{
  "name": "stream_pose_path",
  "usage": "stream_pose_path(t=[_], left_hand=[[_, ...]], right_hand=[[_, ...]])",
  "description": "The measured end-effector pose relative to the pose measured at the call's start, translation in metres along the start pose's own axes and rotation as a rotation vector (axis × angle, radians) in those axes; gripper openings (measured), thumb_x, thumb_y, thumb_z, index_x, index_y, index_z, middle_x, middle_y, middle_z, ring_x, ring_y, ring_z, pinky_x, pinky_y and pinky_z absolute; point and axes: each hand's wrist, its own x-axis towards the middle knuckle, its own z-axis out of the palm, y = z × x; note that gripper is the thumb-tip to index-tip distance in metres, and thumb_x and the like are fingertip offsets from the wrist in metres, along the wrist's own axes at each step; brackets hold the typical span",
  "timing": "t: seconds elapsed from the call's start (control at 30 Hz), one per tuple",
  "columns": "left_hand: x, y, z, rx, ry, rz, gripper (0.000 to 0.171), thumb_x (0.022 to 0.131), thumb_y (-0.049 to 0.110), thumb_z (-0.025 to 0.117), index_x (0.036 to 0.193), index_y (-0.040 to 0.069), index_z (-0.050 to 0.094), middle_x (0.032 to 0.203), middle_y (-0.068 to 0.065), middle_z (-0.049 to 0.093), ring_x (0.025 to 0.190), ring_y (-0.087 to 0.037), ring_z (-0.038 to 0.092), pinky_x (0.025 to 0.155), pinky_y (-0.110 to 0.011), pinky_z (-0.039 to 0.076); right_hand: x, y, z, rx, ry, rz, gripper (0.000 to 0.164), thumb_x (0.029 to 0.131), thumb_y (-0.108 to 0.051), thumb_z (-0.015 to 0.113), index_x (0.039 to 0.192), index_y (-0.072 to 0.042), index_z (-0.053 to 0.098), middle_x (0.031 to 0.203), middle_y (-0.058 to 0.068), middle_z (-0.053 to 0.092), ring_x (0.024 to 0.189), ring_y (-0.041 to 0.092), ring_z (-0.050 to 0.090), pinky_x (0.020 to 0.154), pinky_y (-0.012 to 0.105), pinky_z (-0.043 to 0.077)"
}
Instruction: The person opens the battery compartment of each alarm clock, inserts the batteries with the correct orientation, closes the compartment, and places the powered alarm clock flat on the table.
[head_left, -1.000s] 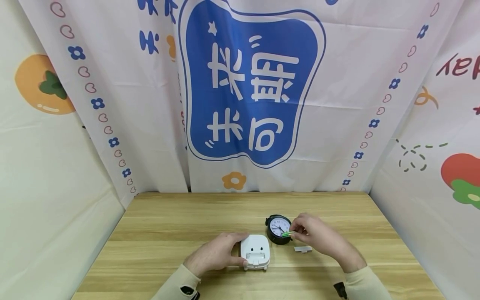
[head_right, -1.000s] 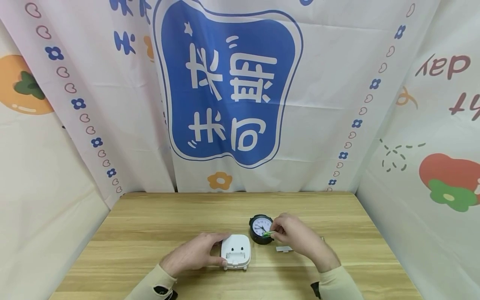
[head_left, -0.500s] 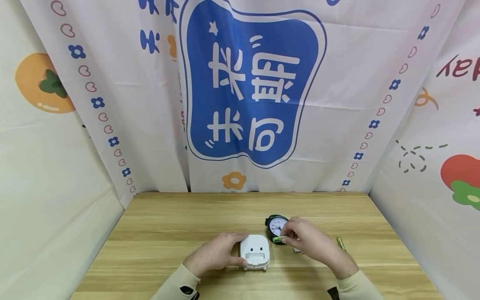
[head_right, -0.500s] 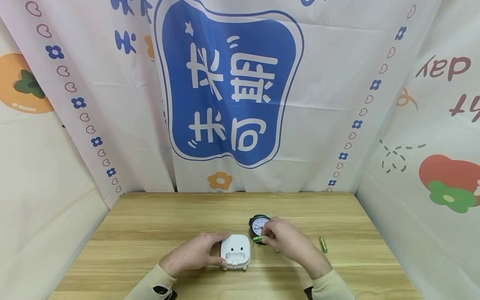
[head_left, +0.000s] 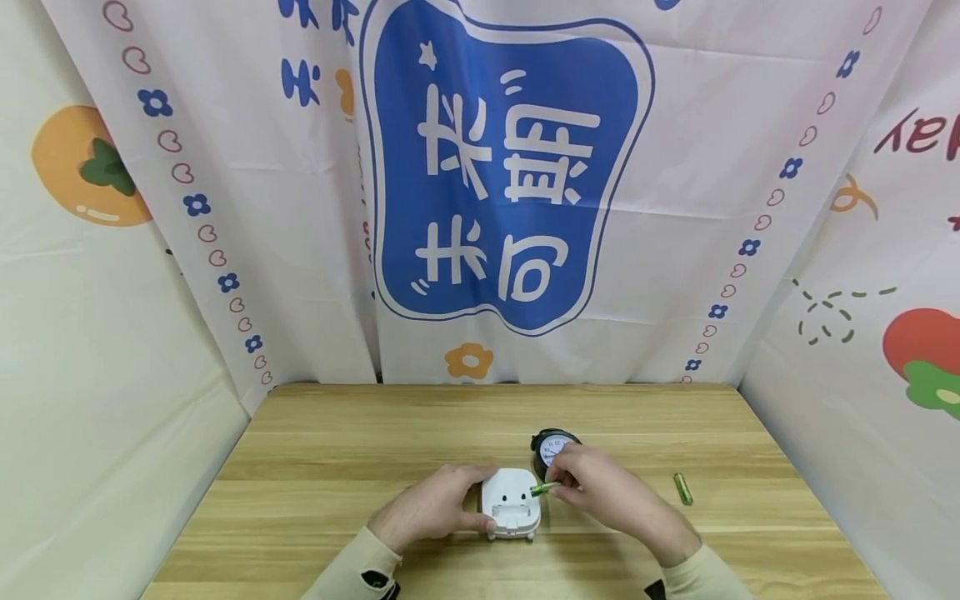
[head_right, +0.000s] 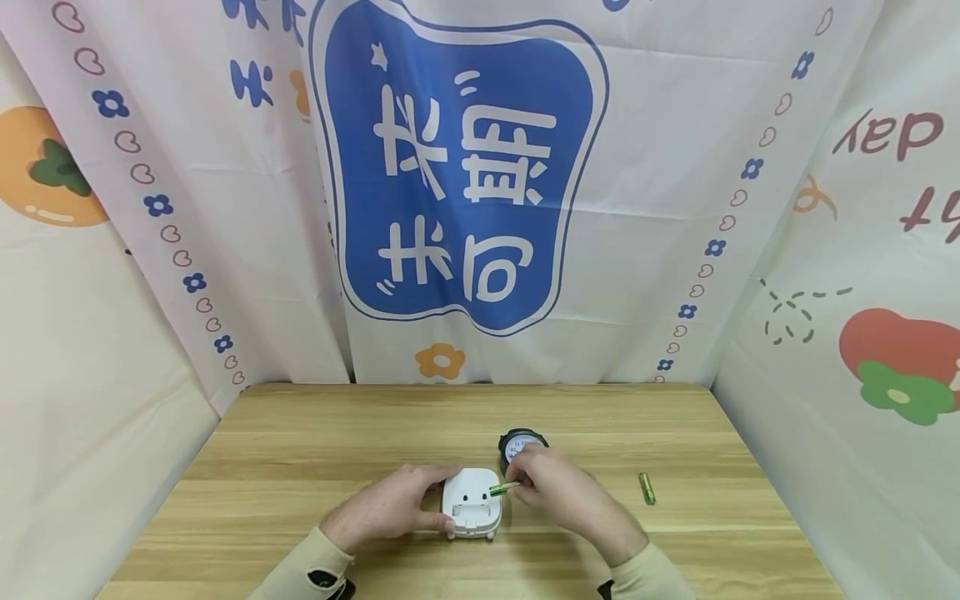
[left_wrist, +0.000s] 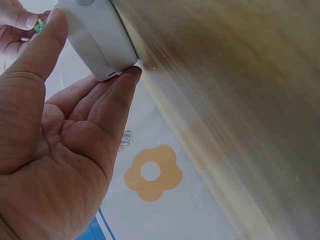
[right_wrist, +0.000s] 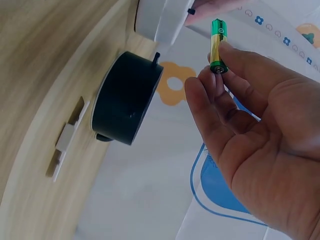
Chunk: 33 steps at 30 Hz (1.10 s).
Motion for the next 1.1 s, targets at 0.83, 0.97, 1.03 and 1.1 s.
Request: stream_pose_path(t=[0.83, 0.97, 1.03, 1.1], left_hand=[[0.000, -0.001, 0.000, 0.008, 0.004, 0.017, 0.087, 0.095, 0.037, 0.101, 0.165, 0.000, 0.064, 0.164, -0.015, 0.074, 0.153, -0.034, 0.071, 0.130, -0.053, 0.061], [0.000, -0.001, 0.000, 0.010, 0.003, 0.016, 0.088, 0.095, 0.037, 0.101, 0.165, 0.000, 0.064, 0.165, -0.015, 0.073, 0.154, -0.034, 0.071, 0.131, -0.054, 0.060], [0.000, -0.001, -0.001, 0.008, 0.002, 0.017, 0.088, 0.095, 0.036, 0.101, 0.165, 0.000, 0.063, 0.165, -0.015, 0.073, 0.154, -0.034, 0.071, 0.131, -0.054, 0.060], [0.000, -0.001, -0.001, 0.009, 0.002, 0.019, 0.088, 0.095, 0.036, 0.101, 0.165, 0.000, 0.063, 0.165, -0.015, 0.073, 0.154, -0.035, 0.071, 0.131, -0.054, 0.060]], right_hand=[[0.009, -0.014, 0.021, -0.096, -0.071, -0.043, 0.013, 0.100, -0.012, 0.094, 0.101, -0.017, 0.082, 0.103, -0.007, 0.076, 0.090, -0.003, 0.064, 0.078, 0.023, 0.063], [0.010, -0.016, 0.022, -0.079, -0.079, -0.039, 0.011, 0.100, -0.011, 0.093, 0.100, -0.016, 0.083, 0.102, -0.006, 0.076, 0.088, -0.002, 0.064, 0.075, 0.020, 0.061], [0.010, -0.017, 0.022, -0.081, -0.083, -0.039, 0.011, 0.100, -0.011, 0.093, 0.099, -0.016, 0.083, 0.101, -0.006, 0.076, 0.087, -0.002, 0.063, 0.075, 0.019, 0.060], [0.011, -0.018, 0.022, -0.096, -0.081, -0.051, 0.011, 0.100, -0.012, 0.094, 0.098, -0.016, 0.083, 0.100, -0.007, 0.075, 0.087, -0.003, 0.062, 0.075, 0.019, 0.059]])
